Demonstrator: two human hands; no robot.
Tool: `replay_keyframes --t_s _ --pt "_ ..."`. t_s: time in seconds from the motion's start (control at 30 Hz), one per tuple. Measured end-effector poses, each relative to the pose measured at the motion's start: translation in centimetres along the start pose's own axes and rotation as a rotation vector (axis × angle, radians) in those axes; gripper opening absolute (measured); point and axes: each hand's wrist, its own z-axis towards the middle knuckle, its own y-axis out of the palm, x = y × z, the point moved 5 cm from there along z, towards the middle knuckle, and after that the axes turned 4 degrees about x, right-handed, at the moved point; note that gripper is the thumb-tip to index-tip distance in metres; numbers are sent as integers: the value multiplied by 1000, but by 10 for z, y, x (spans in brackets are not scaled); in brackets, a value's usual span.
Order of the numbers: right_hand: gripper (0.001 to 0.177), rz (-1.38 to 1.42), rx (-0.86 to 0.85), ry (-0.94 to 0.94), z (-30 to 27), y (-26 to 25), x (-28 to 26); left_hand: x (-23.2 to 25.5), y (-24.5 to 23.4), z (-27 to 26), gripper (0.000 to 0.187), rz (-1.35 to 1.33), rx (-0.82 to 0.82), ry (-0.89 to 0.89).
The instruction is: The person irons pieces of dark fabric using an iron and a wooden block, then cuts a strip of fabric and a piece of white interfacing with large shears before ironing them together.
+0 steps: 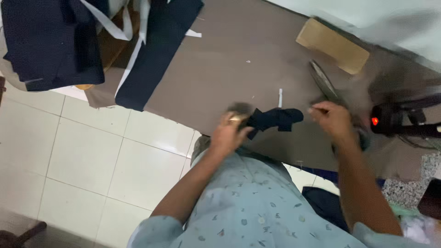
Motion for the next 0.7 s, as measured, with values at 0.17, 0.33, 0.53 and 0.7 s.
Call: replay_keyframes --t_s 0.17,0.33,0.53,0.7 --pt "30 108 216 -167 -51 46 -42 24 47 26 48 145 -18 64" --pt "18 -148 392 -391 -40 80 -1 -38 54 62 11 89 78 -7" --pt "17 175 -34 -40 -49 -20 -85 10 -65 29 56 -43 256 -85" --pt "18 133 -256 -505 -22 -16 -176 115 -63 29 88 -472 -96 596"
